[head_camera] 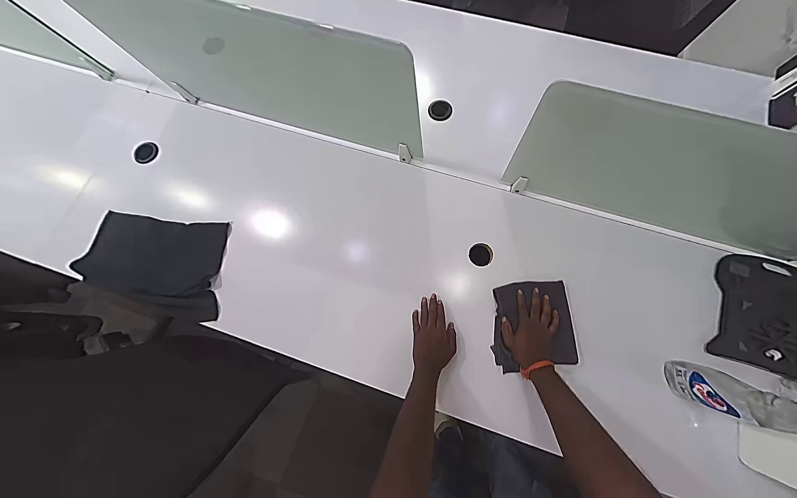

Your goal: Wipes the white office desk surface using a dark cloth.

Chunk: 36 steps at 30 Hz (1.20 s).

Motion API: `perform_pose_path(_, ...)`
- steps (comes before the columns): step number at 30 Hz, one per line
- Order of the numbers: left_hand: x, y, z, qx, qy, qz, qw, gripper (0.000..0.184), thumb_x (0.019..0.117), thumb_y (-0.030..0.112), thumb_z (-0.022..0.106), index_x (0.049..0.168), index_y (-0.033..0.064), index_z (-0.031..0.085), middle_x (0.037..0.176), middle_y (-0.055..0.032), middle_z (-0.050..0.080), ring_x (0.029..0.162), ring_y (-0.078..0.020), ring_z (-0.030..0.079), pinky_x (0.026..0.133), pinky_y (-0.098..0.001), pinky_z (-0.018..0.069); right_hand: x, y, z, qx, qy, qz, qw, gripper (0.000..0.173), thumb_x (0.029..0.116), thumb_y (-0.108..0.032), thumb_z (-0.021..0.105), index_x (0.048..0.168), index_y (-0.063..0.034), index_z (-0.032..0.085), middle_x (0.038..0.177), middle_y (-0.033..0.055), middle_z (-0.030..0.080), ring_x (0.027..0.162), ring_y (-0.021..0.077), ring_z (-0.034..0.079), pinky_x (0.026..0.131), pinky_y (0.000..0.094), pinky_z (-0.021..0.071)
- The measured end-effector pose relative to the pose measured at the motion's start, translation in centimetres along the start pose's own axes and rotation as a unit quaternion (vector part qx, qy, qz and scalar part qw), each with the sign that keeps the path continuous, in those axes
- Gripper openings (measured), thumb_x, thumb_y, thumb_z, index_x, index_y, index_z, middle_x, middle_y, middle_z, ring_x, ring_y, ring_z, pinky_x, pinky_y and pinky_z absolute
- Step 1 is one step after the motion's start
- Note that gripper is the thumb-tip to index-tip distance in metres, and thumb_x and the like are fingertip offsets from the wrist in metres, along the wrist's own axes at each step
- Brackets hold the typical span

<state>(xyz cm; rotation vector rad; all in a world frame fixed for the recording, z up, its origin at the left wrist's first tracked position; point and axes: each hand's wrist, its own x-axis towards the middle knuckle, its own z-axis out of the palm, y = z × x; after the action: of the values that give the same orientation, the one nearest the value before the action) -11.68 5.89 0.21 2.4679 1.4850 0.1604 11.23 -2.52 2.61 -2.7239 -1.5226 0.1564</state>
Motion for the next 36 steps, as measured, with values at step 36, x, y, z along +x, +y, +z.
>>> perform_pose_path(36,0.0,0.0,-0.5,-0.037,0.027,-0.009,0.999,0.057,0.1012,0.038,0.042,0.151,0.0129,0.051,0.163,-0.0029,0.042,0.153,-0.0238,0.033,0.123,-0.0496,0.0281,35.4,-16.6,-1.9,0.029,-0.001,-0.218,0.976,0.075,0.0965,-0.062,0.038,0.161,-0.0246,0.034,0.170,0.0125,0.023,0.156,0.0408,0.018,0.121,0.0689,0.0151)
